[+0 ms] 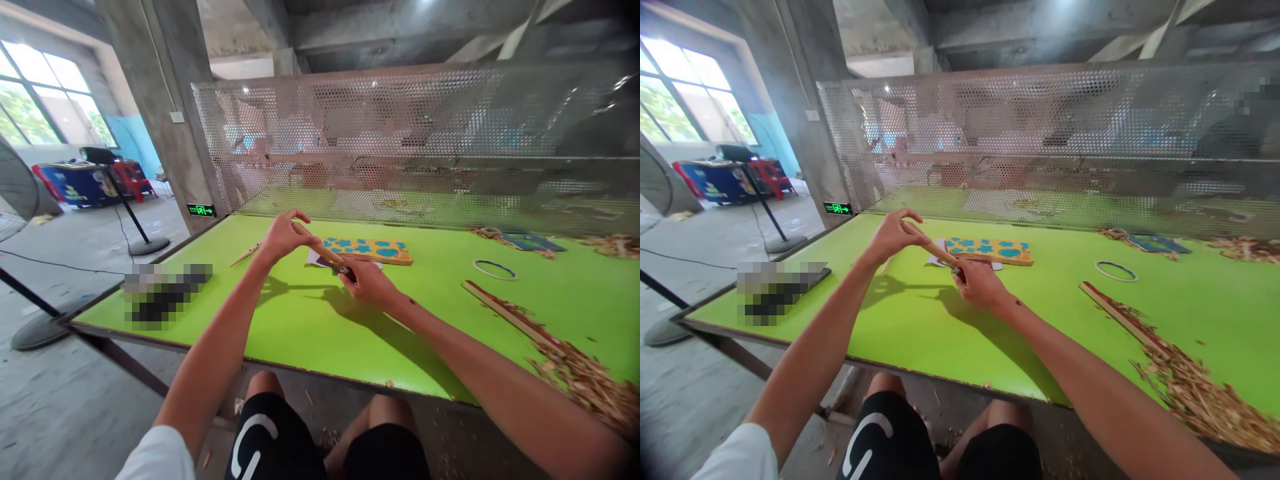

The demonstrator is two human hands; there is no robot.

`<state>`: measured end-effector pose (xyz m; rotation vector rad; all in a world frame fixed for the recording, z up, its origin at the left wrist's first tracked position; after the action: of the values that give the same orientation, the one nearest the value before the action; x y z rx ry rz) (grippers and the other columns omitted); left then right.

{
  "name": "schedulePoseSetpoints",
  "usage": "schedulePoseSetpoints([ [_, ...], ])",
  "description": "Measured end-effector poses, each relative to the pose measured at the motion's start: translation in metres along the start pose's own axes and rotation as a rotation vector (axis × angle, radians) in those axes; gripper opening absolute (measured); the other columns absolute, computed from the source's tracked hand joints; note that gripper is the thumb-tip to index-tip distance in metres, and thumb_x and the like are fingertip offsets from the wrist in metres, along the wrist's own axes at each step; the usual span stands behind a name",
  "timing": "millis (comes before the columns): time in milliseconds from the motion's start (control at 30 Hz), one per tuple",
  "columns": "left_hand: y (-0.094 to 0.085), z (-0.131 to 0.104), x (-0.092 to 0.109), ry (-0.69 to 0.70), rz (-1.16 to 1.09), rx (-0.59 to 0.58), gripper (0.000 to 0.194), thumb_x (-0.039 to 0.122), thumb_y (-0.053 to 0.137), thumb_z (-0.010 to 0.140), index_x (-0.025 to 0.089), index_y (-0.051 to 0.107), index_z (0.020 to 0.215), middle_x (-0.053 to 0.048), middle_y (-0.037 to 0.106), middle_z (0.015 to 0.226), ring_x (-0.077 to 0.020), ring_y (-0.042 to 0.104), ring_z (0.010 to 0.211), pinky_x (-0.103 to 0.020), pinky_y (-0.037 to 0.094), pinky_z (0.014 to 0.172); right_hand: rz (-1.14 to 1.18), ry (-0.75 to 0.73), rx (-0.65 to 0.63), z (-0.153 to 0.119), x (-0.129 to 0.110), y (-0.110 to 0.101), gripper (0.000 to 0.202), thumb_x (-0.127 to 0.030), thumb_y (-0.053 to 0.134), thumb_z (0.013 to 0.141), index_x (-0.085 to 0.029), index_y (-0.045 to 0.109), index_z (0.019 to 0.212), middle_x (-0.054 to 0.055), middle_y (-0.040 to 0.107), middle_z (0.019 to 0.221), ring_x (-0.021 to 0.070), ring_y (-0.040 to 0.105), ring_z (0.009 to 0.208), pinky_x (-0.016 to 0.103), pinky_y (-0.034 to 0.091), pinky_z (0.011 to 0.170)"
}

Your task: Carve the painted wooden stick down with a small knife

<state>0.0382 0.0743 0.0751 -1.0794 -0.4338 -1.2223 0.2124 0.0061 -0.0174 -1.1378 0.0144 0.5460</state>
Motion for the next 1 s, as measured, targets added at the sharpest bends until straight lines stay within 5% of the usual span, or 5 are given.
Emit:
schedulePoseSetpoints([
  [167, 0.004, 0.001, 0.007, 0.120, -0.241, 0.139, 0.046, 0.033, 0.086, 0.067, 0.017, 0.055, 0.098, 0.004, 0.061, 0.070, -0.0107, 0.063, 0.063, -0.022, 0.050, 0.060, -0.091, 0.011, -0.071, 0.000, -0.010, 0.009, 0.012, -0.025, 0.056, 0.086, -0.019, 0.066, 0.082, 0.003, 0.068, 0.069, 0.0142, 0.052, 0.057, 0.028, 0.026, 0.058],
  [300, 0.029, -0.003, 0.016, 0.188, -0.277, -0.022, 0.028, 0.030, 0.067, 0.086, 0.015, 0.057, 0.107, 0.002, 0.061, 0.070, -0.0136, 0.068, 0.064, -0.024, 0.053, 0.060, -0.250, 0.057, -0.038, 0.000, -0.006, 0.005, 0.013, -0.026, 0.056, 0.085, -0.019, 0.066, 0.081, 0.005, 0.069, 0.069, 0.0158, 0.053, 0.058, 0.030, 0.022, 0.057],
  [533, 0.077, -0.020, 0.020, 0.099, -0.352, -0.249, 0.034, 0.024, 0.067, 0.085, 0.013, 0.067, 0.117, 0.001, 0.062, 0.069, -0.0099, 0.064, 0.064, -0.021, 0.050, 0.061, -0.403, 0.123, -0.026, 0.004, -0.009, -0.001, 0.024, -0.030, 0.048, 0.094, -0.019, 0.069, 0.090, 0.010, 0.075, 0.085, 0.0224, 0.066, 0.073, 0.031, 0.032, 0.062],
  [733, 0.069, -0.019, 0.026, 0.179, -0.199, -0.131, 0.030, 0.025, 0.071, 0.082, 0.013, 0.076, 0.110, 0.006, 0.038, 0.058, -0.0058, 0.032, 0.055, -0.021, 0.027, 0.050, -0.465, 0.166, -0.032, 0.002, -0.012, 0.000, 0.025, -0.022, 0.044, 0.096, -0.017, 0.068, 0.101, 0.012, 0.076, 0.090, 0.0254, 0.070, 0.081, 0.031, 0.040, 0.066],
  [1000, 0.069, -0.016, 0.021, 0.160, -0.233, -0.148, 0.033, 0.024, 0.071, 0.081, 0.012, 0.076, 0.112, 0.005, 0.038, 0.062, -0.0065, 0.032, 0.057, -0.021, 0.028, 0.052, -0.473, 0.211, -0.051, -0.003, -0.006, 0.010, 0.022, -0.025, 0.046, 0.096, -0.016, 0.066, 0.099, 0.014, 0.075, 0.089, 0.0271, 0.071, 0.082, 0.032, 0.043, 0.066],
])
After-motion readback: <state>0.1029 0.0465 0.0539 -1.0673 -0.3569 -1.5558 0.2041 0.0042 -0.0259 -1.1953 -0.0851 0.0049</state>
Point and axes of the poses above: each hand's wrist, its own z-axis towards the middle knuckle, its own y-axis out of the palm, x = y × z, the point moved 10 cm from there along z, towards the middle knuckle
